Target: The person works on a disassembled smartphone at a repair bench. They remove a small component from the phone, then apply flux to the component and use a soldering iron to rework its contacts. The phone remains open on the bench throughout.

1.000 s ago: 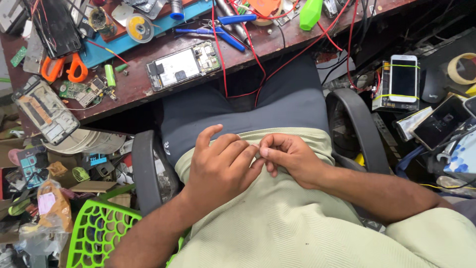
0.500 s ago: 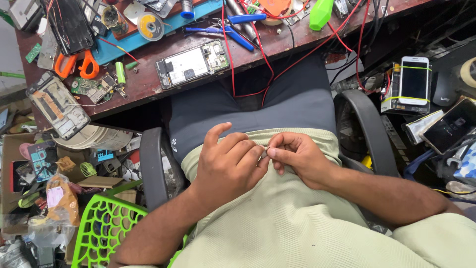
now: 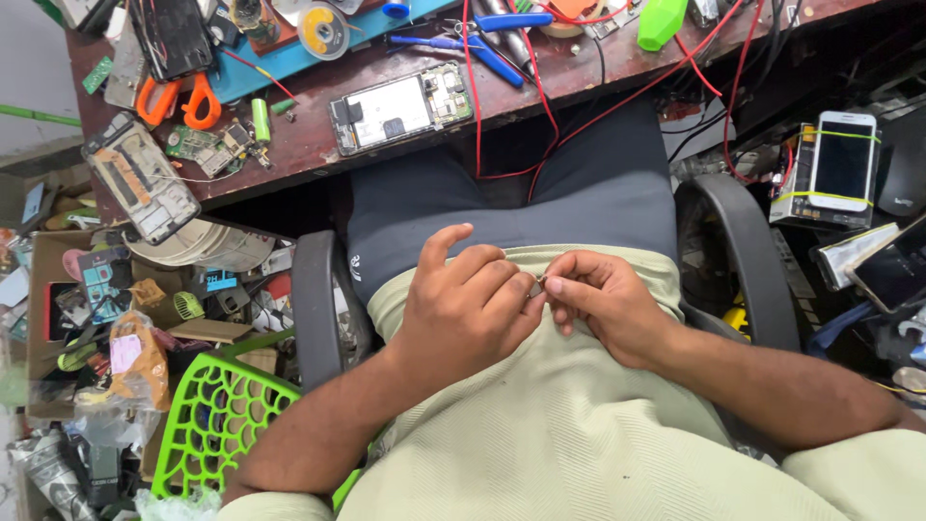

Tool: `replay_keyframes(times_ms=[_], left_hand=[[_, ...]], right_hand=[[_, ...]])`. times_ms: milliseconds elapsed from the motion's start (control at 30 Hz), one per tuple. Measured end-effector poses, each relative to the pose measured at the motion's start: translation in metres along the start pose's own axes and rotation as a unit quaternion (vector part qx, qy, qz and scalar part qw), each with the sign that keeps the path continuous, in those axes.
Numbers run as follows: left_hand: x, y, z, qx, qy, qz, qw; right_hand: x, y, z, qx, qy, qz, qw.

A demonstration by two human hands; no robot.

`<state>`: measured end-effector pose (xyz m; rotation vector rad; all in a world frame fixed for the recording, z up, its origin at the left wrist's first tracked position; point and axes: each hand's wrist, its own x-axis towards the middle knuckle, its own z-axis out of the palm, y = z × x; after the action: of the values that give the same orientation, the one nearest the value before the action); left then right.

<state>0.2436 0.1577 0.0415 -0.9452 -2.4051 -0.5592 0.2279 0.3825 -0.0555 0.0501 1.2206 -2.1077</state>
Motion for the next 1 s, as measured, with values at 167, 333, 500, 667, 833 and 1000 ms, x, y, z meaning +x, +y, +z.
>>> replay_keyframes(times_ms=[167,333,500,667,833,1000], left_hand=[[0.0001,0.0001,-0.0005,-0.005,-0.003,-0.002,1.0],[0.0014,-0.0005,0.0005,-0.002,0.001,-0.001,1.0],[-0.0004,0.0005,0.0008,-0.002,-0.001,-0.005,1.0],[0.0001,-0.0001,0.0007,-0.002,0.005,0.0,1.0],[-0.0001,-0.0008,0.0013,0.005,0.003,0.005,1.0],[-0.0014,-0.0009,0.002,-0.009,-0.001,-0.002,1.0]], right_hand=[[0.0004,-0.0005,0.0007,-0.003,0.004,0.004,1.0],[0.0008,-0.0013,0.0014,-0.007,0.002,0.001,1.0],[0.0007,-0.0003,0.0008,0.003,0.0,0.009,1.0],[0.0007,0.0013,0.0003,0.002,0.008,0.008,1.0],[0.0008,0.001,-0.0015,-0.002,0.015,0.009,1.0],[0.0009,0.0021,-0.0021,0.0,0.014,0.016,1.0]])
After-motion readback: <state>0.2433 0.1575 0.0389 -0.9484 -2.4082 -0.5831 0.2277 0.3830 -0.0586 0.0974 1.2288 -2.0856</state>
